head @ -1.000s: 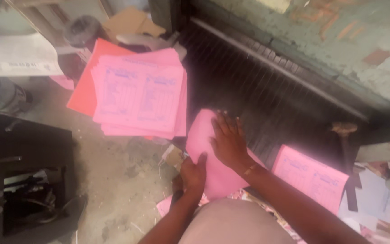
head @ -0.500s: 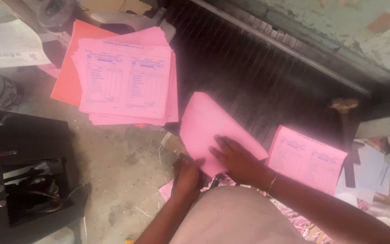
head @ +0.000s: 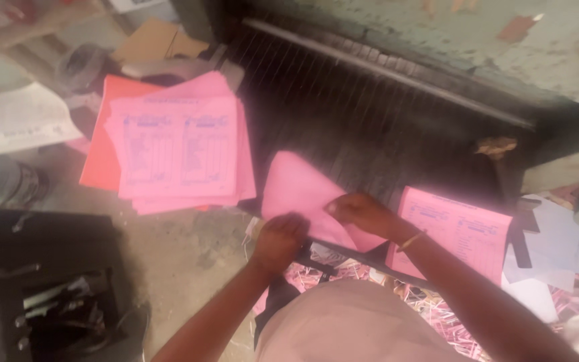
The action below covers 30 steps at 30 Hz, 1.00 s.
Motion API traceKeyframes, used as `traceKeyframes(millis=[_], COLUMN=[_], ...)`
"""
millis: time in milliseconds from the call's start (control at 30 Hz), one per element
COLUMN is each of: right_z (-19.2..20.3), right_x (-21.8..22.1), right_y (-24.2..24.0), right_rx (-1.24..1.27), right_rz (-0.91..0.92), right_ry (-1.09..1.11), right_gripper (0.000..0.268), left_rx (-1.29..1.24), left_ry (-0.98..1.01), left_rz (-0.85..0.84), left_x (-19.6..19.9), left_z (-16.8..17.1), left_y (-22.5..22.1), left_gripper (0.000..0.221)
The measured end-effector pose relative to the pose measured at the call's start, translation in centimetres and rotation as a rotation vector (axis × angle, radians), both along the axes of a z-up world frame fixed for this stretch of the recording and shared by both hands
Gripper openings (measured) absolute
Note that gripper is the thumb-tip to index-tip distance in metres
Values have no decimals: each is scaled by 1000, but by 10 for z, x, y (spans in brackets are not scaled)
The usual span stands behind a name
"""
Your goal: The person repeatedly picks up pink printed sheets from a stack, separates them, and places them into two piles on a metal surface. The person handles the sheets one by one or in small groups, moving them between the source stack and the two destination piles.
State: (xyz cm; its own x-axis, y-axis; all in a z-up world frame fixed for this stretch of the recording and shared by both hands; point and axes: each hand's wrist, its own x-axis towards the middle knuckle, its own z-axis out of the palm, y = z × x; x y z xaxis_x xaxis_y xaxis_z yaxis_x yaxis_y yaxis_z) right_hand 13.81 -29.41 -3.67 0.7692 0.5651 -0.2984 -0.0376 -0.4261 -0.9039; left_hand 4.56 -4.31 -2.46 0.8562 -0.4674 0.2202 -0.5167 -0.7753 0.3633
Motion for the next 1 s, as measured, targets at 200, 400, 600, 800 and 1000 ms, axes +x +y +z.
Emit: traceKeyframes(millis=[200,400,600,800,1000], right_z=[71,62,24,29,19], right_x=[9,-13,-76,22,63], right_y=[-94,-146,-53,-32,-35], right_rx=[475,334,43,-212,-287], right_rz=[-906,-1186,-492,-688,-727], right_ry=[-65,-554,-87,-477,-532], right_gripper=[24,23,32,30,30], left_rx=[-118,-1333,-1232,-1296,-1276], left_ry=[392,715,583,582,550], left_rz=[204,688,869,823,807], left_x=[18,42,42,32,19], left_z=[57,25,-73,-95,-84], left_y=[-16,-71,-107,-102,-93], left_gripper=[21,25,32,29,29])
